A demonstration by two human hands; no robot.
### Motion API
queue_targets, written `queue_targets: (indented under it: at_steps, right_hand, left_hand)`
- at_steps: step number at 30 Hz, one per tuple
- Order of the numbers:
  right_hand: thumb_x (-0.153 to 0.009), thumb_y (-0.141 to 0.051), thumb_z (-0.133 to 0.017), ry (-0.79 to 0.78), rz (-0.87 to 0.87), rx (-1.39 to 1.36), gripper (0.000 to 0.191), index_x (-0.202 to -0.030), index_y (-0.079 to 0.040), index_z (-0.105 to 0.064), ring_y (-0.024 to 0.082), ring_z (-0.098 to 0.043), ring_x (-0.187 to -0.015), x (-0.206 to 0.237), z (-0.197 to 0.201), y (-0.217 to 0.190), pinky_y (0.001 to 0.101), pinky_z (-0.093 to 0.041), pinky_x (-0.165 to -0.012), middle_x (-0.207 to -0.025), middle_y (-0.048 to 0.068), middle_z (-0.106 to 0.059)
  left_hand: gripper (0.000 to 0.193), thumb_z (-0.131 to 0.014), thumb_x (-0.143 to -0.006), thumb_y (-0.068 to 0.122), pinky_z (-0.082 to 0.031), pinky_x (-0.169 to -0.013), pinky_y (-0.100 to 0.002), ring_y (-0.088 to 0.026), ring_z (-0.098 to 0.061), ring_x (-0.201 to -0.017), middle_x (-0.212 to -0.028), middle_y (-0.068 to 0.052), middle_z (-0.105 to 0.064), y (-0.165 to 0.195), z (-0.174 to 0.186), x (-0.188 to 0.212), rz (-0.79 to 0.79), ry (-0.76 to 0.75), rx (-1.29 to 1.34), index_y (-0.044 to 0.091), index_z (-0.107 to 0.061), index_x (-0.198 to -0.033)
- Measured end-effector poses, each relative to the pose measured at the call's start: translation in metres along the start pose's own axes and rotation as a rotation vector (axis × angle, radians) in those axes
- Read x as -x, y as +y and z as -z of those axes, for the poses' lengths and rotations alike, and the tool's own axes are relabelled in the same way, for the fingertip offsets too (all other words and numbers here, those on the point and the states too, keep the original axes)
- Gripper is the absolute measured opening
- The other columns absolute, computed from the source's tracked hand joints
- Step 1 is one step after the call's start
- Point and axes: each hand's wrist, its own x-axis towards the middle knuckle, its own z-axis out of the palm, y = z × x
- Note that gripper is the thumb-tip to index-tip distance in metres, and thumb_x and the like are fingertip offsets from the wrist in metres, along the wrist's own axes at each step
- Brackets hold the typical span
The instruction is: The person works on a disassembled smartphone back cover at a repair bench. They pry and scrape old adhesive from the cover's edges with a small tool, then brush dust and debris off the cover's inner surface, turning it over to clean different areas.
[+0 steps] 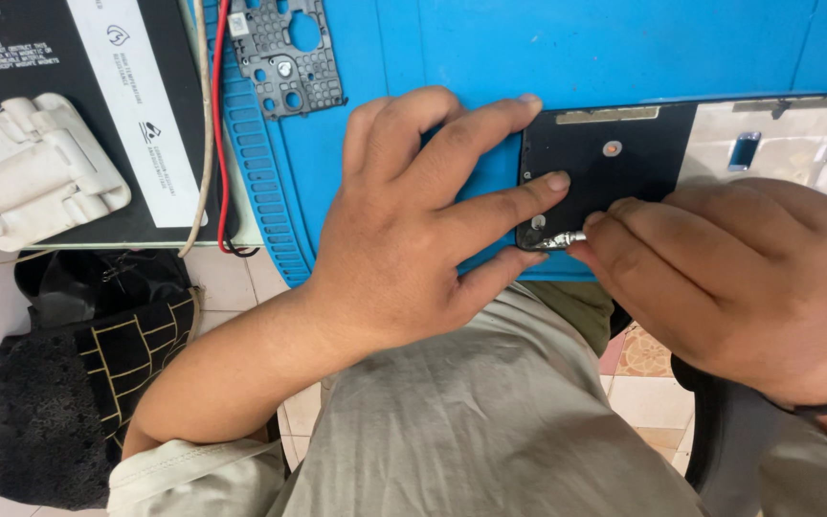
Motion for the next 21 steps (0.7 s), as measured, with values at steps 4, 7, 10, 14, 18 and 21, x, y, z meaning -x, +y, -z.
queue_targets:
  at_steps: [4,7,10,14,18,21]
  right_hand:
    - [-0.078,-0.018,-0.084,0.061,0.010,0.002,0.021,-0.091,-0.004,-0.074,0.022,-0.068,-0.071,0.004,-0.008,0.002,0.0342,-0.054,-0.057,-0.087,0.005,-0.071]
    - [-0.078,-0.017,-0.081,0.078,0.009,-0.002,0.020,-0.091,-0.004,-0.074,0.022,-0.068,-0.070,0.006,-0.010,0.004,0.0338,-0.053,-0.056,-0.086,0.005,-0.071]
    - [-0.078,-0.017,-0.082,0.074,0.024,0.006,0.019,-0.091,-0.004,-0.074,0.022,-0.068,-0.070,0.005,-0.010,0.003,0.0336,-0.053,-0.056,-0.087,0.005,-0.071]
    - [-0.079,-0.017,-0.083,0.051,-0.007,0.013,0.019,-0.089,-0.005,-0.074,0.022,-0.069,-0.069,0.002,-0.008,-0.003,0.0334,-0.051,-0.054,-0.087,0.006,-0.071]
    - [-0.082,-0.020,-0.082,0.055,-0.089,0.040,0.016,-0.087,-0.008,-0.073,0.022,-0.067,-0.068,0.001,-0.008,-0.008,0.0346,-0.051,-0.056,-0.085,0.003,-0.069]
    - [-0.085,-0.017,-0.081,0.044,-0.111,-0.047,0.015,-0.092,-0.008,-0.071,0.023,-0.068,-0.076,0.004,-0.005,-0.008,0.0356,-0.053,-0.064,-0.091,0.003,-0.068]
  left_hand:
    - [0.046,-0.089,-0.083,0.032,-0.036,-0.105,-0.053,-0.033,-0.045,-0.124,-0.148,-0.008,-0.050,0.001,0.000,-0.001,-0.001,0.005,0.005,0.018,-0.076,-0.125]
    - [0.046,-0.089,-0.083,0.033,-0.036,-0.105,-0.053,-0.033,-0.045,-0.124,-0.148,-0.008,-0.050,0.001,0.000,-0.001,-0.001,0.001,0.003,0.018,-0.076,-0.125]
    - [0.047,-0.089,-0.082,0.032,-0.036,-0.104,-0.053,-0.033,-0.045,-0.124,-0.147,-0.008,-0.051,0.000,0.000,0.000,0.001,0.005,0.011,0.017,-0.077,-0.125]
    - [0.046,-0.089,-0.082,0.031,-0.036,-0.105,-0.053,-0.033,-0.045,-0.124,-0.147,-0.008,-0.051,0.000,0.000,0.000,-0.002,0.011,0.004,0.018,-0.077,-0.125]
    - [0.046,-0.088,-0.082,0.030,-0.036,-0.105,-0.053,-0.034,-0.045,-0.125,-0.147,-0.008,-0.051,0.001,0.001,0.001,-0.003,0.013,0.016,0.017,-0.076,-0.125]
    - [0.045,-0.088,-0.084,0.031,-0.036,-0.106,-0.052,-0.033,-0.045,-0.127,-0.148,-0.007,-0.050,0.002,0.000,0.002,-0.003,0.027,0.014,0.017,-0.076,-0.125]
